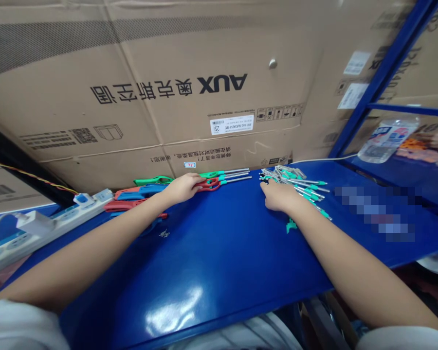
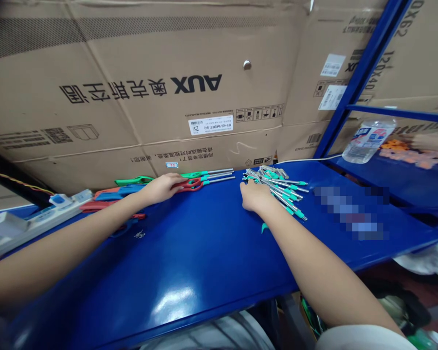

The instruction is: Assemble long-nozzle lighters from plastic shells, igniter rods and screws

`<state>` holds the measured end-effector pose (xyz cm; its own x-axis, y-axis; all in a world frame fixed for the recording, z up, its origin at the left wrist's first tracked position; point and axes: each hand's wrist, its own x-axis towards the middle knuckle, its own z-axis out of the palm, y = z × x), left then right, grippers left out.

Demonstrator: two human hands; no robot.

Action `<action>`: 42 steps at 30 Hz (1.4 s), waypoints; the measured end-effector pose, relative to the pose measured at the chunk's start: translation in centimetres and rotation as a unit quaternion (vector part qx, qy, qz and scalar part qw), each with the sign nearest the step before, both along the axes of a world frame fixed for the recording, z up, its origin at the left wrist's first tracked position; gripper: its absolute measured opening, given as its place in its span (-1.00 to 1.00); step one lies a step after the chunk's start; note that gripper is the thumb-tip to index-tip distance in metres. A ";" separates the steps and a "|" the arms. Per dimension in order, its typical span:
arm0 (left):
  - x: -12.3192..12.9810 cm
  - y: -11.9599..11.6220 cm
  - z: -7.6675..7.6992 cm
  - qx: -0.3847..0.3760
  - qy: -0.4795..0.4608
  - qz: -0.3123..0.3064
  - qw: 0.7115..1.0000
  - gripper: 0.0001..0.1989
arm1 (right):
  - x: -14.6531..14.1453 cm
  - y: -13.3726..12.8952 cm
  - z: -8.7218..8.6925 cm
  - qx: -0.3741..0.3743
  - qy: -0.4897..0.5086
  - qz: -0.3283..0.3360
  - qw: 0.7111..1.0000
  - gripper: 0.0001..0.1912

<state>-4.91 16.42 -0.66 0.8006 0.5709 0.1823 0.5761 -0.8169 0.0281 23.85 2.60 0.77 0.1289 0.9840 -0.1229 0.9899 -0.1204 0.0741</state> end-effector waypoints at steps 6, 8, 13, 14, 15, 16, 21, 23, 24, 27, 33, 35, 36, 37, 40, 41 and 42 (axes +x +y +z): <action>-0.4 0.0 -1.1 0.034 0.001 0.015 0.999 -0.61 | -0.3 -0.2 0.3 -0.042 -0.014 -0.011 0.999 -0.44; -0.3 -0.4 -1.1 0.049 0.008 0.026 0.998 -0.62 | -0.4 -0.2 0.3 -0.045 -0.016 -0.010 0.999 -0.44; 0.4 -2.0 -1.0 0.084 0.029 0.050 0.995 -0.59 | -0.5 -0.3 0.5 -0.049 -0.022 -0.009 0.999 -0.44; 0.6 -2.4 -1.0 0.089 0.033 0.051 0.994 -0.56 | -0.5 -0.3 0.5 -0.049 -0.022 -0.009 0.998 -0.44; 0.8 -2.8 -1.1 0.093 0.037 0.050 0.994 -0.53 | -0.4 -0.3 0.5 -0.050 -0.023 -0.010 0.998 -0.44; 1.0 -3.2 -1.3 0.095 0.041 0.047 0.994 -0.51 | -0.4 -0.3 0.5 -0.050 -0.023 -0.010 0.998 -0.44; 2.0 -4.5 -2.1 0.100 0.052 0.053 0.992 -0.47 | -0.4 -0.3 0.4 -0.050 -0.026 -0.008 0.998 -0.46; 2.3 -4.8 -2.3 0.099 0.055 0.063 0.992 -0.46 | -0.4 -0.2 0.3 -0.051 -0.026 -0.009 0.998 -0.45; 2.4 -5.0 -2.4 0.097 0.056 0.068 0.991 -0.45 | -0.4 -0.2 0.3 -0.051 -0.027 -0.008 0.998 -0.45; 2.7 -5.3 -2.6 0.093 0.058 0.083 0.991 -0.40 | -0.3 -0.2 0.2 -0.049 -0.028 -0.007 0.998 -0.45; 3.0 -5.6 -2.7 0.088 0.057 0.107 0.989 -0.37 | -0.3 -0.2 0.2 -0.049 -0.029 -0.005 0.998 -0.46; 3.0 -5.7 -2.6 0.086 0.057 0.110 0.989 -0.36 | -0.3 -0.2 0.2 -0.049 -0.028 -0.004 0.998 -0.46; 3.0 -5.7 -2.6 0.084 0.057 0.111 0.989 -0.36 | -0.4 -0.2 0.2 -0.049 -0.028 -0.004 0.998 -0.46; 3.0 -5.7 -2.5 0.083 0.058 0.112 0.989 -0.36 | -0.4 -0.2 0.2 -0.048 -0.028 -0.004 0.998 -0.46; 3.1 -5.7 -2.4 0.079 0.060 0.117 0.988 -0.36 | -0.4 -0.2 0.2 -0.048 -0.026 -0.005 0.999 -0.45; 3.1 -5.7 -2.4 0.078 0.060 0.118 0.988 -0.36 | -0.4 -0.2 0.2 -0.048 -0.026 -0.006 0.998 -0.44; 3.1 -5.8 -2.4 0.077 0.060 0.119 0.988 -0.36 | -0.4 -0.2 0.2 -0.049 -0.025 -0.006 0.998 -0.44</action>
